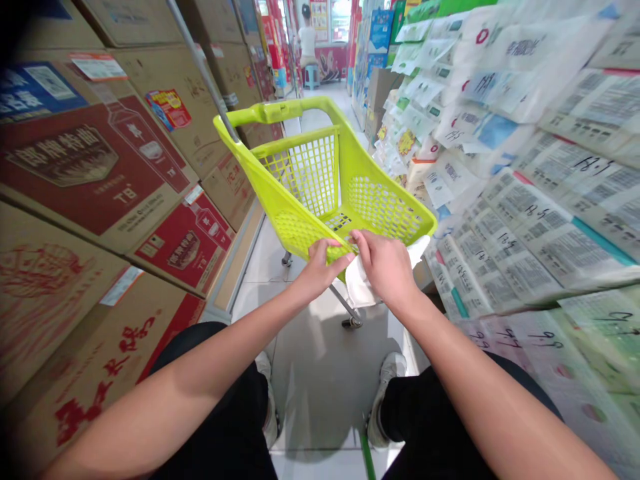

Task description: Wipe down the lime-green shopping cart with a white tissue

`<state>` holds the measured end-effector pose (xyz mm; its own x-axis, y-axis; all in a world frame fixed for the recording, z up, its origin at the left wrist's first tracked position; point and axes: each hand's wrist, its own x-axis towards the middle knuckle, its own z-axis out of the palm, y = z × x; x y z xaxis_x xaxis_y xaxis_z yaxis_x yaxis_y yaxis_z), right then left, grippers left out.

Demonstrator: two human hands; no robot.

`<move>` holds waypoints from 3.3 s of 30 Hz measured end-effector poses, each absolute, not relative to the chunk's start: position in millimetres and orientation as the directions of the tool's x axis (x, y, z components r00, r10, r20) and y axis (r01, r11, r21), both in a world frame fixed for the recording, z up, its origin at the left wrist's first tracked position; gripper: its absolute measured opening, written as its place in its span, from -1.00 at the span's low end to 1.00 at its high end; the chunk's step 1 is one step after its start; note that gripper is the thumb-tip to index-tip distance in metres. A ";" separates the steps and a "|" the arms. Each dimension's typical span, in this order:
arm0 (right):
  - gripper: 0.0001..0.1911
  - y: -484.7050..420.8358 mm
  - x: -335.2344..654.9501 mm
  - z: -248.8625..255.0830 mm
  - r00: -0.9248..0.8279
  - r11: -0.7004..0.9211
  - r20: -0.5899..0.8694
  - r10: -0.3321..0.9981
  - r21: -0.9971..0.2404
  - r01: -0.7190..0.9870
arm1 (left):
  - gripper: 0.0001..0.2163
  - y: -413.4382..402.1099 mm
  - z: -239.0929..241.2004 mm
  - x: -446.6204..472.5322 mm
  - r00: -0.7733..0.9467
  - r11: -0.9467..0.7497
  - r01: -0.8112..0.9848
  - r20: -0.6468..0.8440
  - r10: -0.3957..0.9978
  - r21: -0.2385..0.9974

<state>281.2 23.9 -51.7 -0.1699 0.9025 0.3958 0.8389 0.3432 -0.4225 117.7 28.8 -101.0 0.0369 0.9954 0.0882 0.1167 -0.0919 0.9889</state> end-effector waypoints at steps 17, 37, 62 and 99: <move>-0.47 56.2 283.9 -52.6 0.088 0.417 0.488 0.869 -0.816 0.401 | -0.75 26.2 -112.8 137.0 0.167 -0.108 0.012 0.105 0.980 0.994; -0.43 53.4 329.0 -38.1 -0.516 0.528 0.177 0.838 -0.501 0.686 | -0.71 57.5 -72.3 98.3 -0.026 -0.173 -0.197 0.172 0.985 0.965; -0.23 71.7 310.3 -72.0 -0.439 0.476 0.183 0.880 -0.326 0.817 | -0.78 149.2 -91.4 -4.3 -0.436 -0.393 -0.015 0.348 0.830 0.919; -0.38 88.3 307.2 -52.1 -0.088 0.157 0.452 0.888 -0.119 0.980 | -0.52 90.7 -47.3 47.8 0.323 -0.553 0.826 0.713 0.622 0.108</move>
